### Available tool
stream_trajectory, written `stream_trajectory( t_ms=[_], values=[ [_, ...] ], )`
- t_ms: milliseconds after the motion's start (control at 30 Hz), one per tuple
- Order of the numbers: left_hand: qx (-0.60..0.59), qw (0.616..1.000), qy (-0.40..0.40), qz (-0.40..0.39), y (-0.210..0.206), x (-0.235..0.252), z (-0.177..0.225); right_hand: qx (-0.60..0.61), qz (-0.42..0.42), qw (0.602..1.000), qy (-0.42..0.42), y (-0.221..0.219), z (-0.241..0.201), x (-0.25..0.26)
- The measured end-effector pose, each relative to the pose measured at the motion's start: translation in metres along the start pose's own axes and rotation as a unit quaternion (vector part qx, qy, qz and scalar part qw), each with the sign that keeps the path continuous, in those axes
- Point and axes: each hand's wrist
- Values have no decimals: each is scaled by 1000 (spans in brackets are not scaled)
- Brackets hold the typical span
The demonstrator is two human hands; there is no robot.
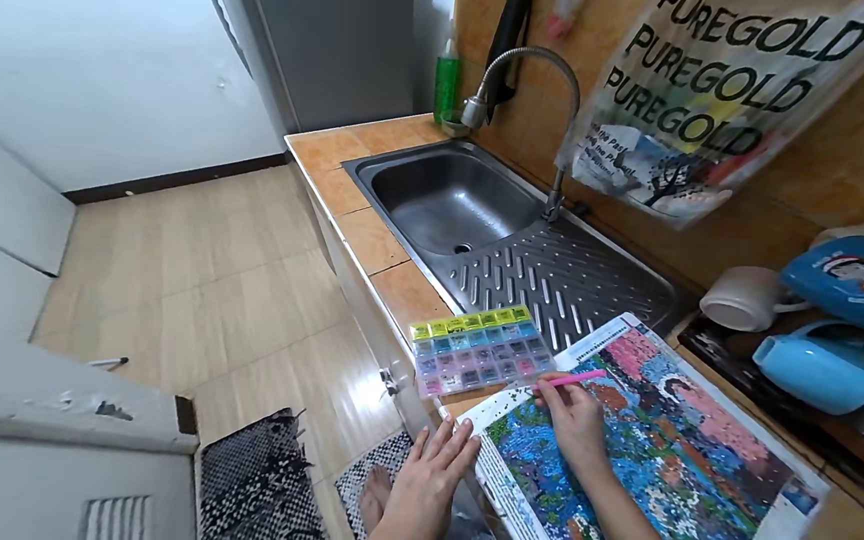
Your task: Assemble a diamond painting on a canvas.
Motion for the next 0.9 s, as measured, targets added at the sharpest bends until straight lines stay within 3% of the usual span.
stream_trajectory(
  t_ms=[900],
  values=[
    [-2,1000,3,0,-1,0,0,-26,-40,998,42,-6,6,-2]
  ],
)
Point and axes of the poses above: each hand's wrist, its own x-axis towards the middle knuckle, its own y-axis out of the back of the hand, z = x × y, and after that the axes turned 7 degrees about x, right-handed
